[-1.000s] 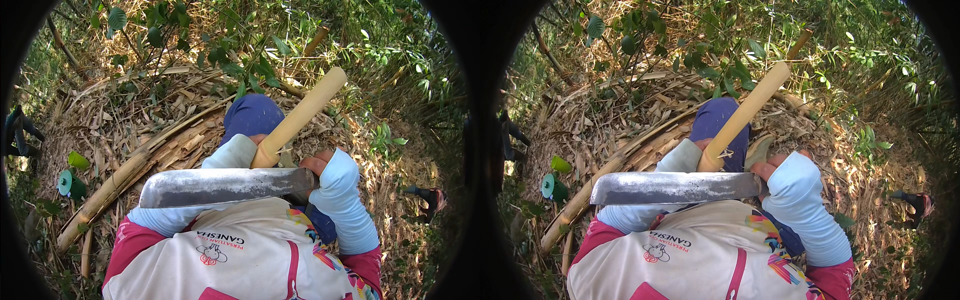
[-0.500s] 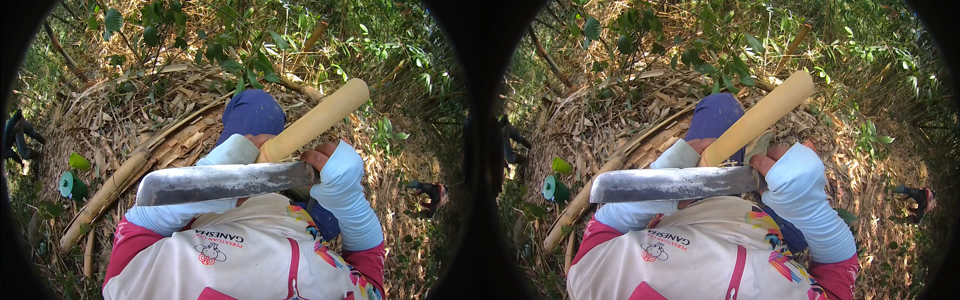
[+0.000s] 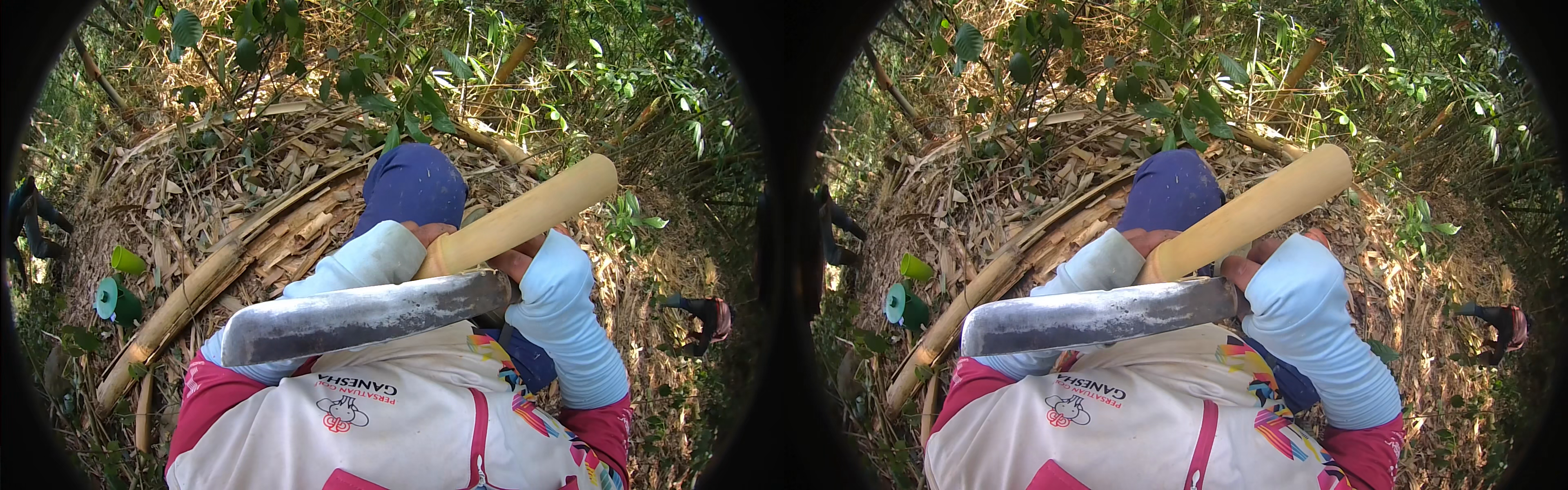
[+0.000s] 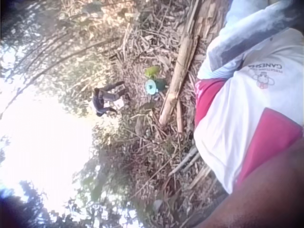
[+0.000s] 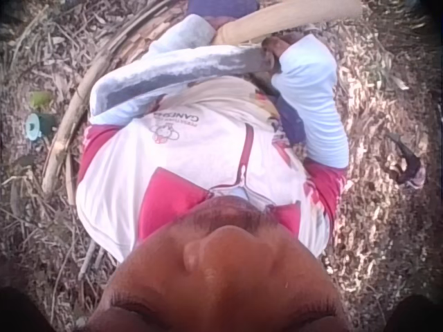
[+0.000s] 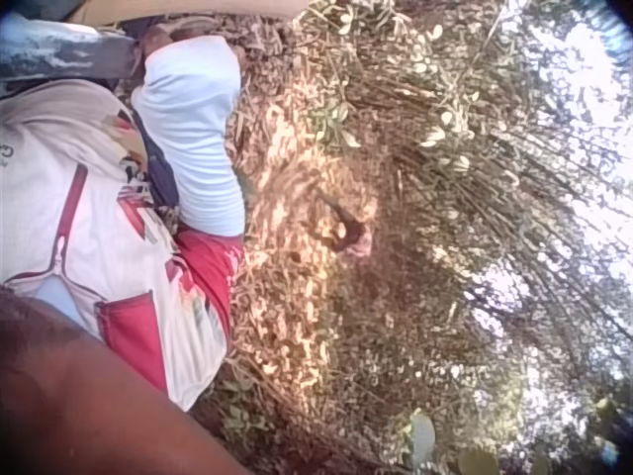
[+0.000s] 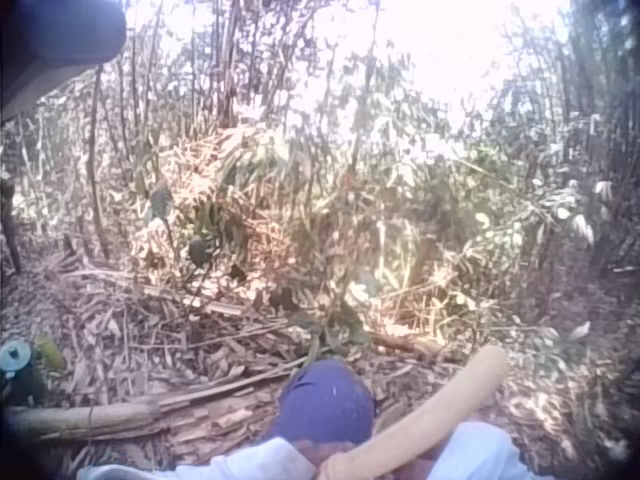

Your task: The person sits on the forest floor and uses a large machete to carve a piece of bamboo. They hold the bamboo vertically and repeatedly strike it with the blade to shape it, while another person works in the background.

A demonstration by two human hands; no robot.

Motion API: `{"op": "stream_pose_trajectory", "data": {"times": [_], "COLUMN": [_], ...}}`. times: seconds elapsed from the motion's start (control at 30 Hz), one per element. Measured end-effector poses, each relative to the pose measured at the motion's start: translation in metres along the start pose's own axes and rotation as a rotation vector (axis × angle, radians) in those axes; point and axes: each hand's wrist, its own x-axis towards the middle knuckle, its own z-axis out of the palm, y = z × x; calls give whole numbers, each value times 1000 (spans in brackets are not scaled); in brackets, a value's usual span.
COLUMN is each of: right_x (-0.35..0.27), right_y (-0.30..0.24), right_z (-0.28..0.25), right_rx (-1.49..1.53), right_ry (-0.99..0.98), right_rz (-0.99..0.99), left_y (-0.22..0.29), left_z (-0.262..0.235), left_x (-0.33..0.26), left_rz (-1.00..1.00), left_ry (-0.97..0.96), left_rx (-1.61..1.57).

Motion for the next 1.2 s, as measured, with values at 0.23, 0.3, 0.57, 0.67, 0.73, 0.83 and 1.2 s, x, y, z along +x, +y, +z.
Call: {"op": "stream_pose_trajectory", "data": {"times": [0.23,0.3,0.57,0.67,0.73,0.83,1.2], "right_x": [5,8,3,4,5,5,-5], "right_y": [-4,-4,3,3,1,2,20], "right_z": [1,-2,5,5,3,0,1], "right_rx": [50,167,291,343,353,286,6], "right_ry": [119,75,146,139,138,107,130], "right_rz": [13,112,186,233,251,211,14], "left_y": [10,12,20,22,21,23,20], "left_z": [-1,-1,-2,-1,1,1,1], "left_x": [1,1,4,7,8,9,8], "left_rz": [-5,-11,-18,-15,-13,-19,-41], "left_ry": [-80,-101,-184,-214,-223,-239,-245], "left_rx": [69,85,151,160,159,168,158]}}
